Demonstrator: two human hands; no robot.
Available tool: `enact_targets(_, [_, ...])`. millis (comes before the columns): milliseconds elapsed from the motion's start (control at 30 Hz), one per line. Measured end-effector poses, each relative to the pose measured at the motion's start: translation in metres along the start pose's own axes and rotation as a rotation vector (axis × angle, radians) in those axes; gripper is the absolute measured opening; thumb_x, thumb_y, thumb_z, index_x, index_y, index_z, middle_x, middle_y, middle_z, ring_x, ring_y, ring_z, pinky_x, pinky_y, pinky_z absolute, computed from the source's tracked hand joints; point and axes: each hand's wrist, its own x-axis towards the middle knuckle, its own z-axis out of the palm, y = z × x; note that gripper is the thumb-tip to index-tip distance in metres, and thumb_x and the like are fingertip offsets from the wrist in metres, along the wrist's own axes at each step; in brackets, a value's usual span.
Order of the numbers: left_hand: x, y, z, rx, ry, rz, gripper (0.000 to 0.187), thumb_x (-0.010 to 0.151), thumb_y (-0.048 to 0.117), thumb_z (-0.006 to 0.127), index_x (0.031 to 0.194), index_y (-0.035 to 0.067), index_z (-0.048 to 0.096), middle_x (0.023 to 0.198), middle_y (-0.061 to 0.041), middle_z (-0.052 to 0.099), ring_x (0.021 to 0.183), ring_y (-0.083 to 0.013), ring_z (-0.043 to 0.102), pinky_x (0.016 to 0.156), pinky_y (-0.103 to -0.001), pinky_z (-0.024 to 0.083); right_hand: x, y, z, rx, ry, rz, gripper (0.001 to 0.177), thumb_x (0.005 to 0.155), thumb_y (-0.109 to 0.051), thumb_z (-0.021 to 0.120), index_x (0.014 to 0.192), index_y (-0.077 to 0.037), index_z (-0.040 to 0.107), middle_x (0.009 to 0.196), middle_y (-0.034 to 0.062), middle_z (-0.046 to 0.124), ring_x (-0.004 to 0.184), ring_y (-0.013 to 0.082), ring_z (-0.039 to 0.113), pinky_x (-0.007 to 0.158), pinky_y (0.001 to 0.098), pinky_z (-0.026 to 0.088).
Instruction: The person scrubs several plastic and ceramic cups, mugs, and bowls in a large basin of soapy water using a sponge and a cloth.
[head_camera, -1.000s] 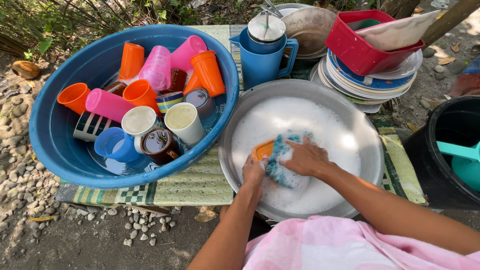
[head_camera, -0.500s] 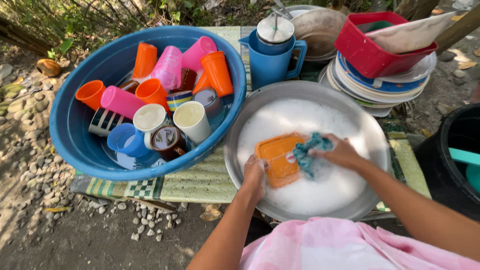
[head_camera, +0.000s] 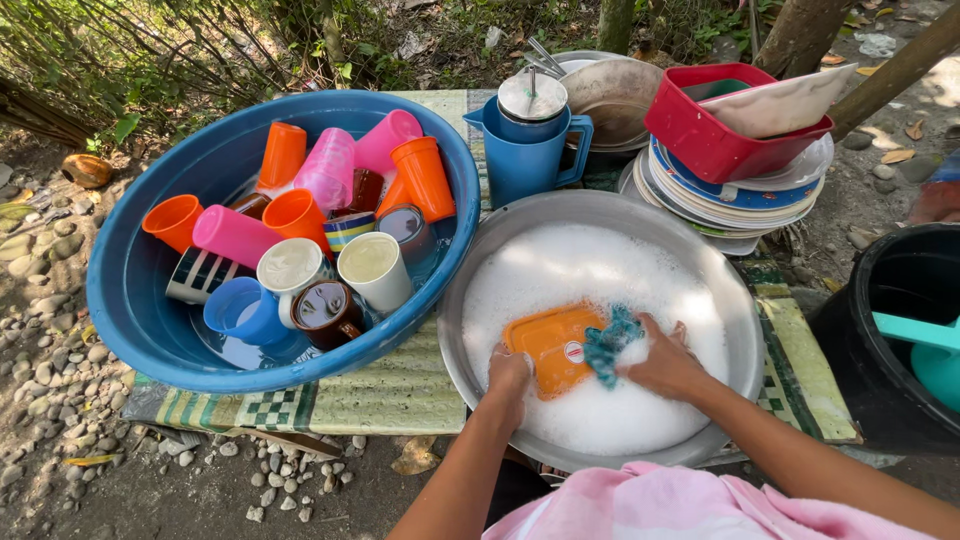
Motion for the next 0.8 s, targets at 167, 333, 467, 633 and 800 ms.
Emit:
enact_targets(167, [0.008,-0.002,-0.006,-0.007,-0.039,0.078,0.062,0.079,-0.006,0.049,0.138,0.011,0.053,0.122,-0.013,0.068,0.104,-0.0235,0.066,0.088,-0.036,0.054,-0.011,-0.034,-0.029,-0.019,-0.044,-0.002,0.088,0.068,-0.033,0.082,0.147,-0.015,0.047,0.13,0.028,0.065,0.125,0.0407,0.064,0.109,0.0415,0.051])
enact_targets(333, [-0.016,0.021,-0.001,-0.067,-0.33,-0.017,0.053,0.086,0.004,0.053,0.139,0.007,0.052,0.117,-0.016,0.065,0.098,-0.0268,0.067,0.08,-0.041,0.06,-0.058,-0.114,-0.073,0.158,-0.027,-0.248,0.075,0.06,-0.034,0.085,0.129,-0.016,0.062,0.119,0.0205,0.07,0.108,0.0364,0.069,0.094,0.0447,0.055])
enact_targets(467, [-0.019,0.041,-0.011,0.167,-0.532,0.147,0.052,0.086,0.005,0.057,0.138,0.003,0.051,0.12,-0.014,0.067,0.101,-0.0267,0.069,0.078,-0.043,0.059,-0.076,-0.163,-0.086,-0.16,0.086,-0.727,0.094,0.052,-0.042,0.098,0.134,-0.019,0.059,0.132,0.0271,0.054,0.113,0.0463,0.055,0.094,0.0504,0.046])
enact_targets(633, [-0.011,0.061,-0.013,0.712,-0.37,0.622,0.046,0.079,-0.002,0.06,0.124,0.001,0.066,0.119,-0.019,0.072,0.113,-0.0321,0.069,0.093,-0.043,0.054,-0.066,-0.183,-0.092,-0.072,0.034,-0.774,0.088,0.053,-0.039,0.097,0.129,-0.018,0.057,0.122,0.0219,0.06,0.111,0.0432,0.058,0.092,0.0491,0.046])
enact_targets(800, [-0.049,0.078,-0.002,0.998,-0.09,0.631,0.033,0.084,0.007,0.061,0.116,0.002,0.069,0.115,-0.029,0.068,0.114,-0.0459,0.063,0.096,-0.05,0.049,-0.063,-0.176,-0.1,0.064,-0.016,-0.771,0.073,0.058,-0.034,0.094,0.119,-0.014,0.059,0.111,0.0178,0.067,0.105,0.0396,0.063,0.089,0.0456,0.05])
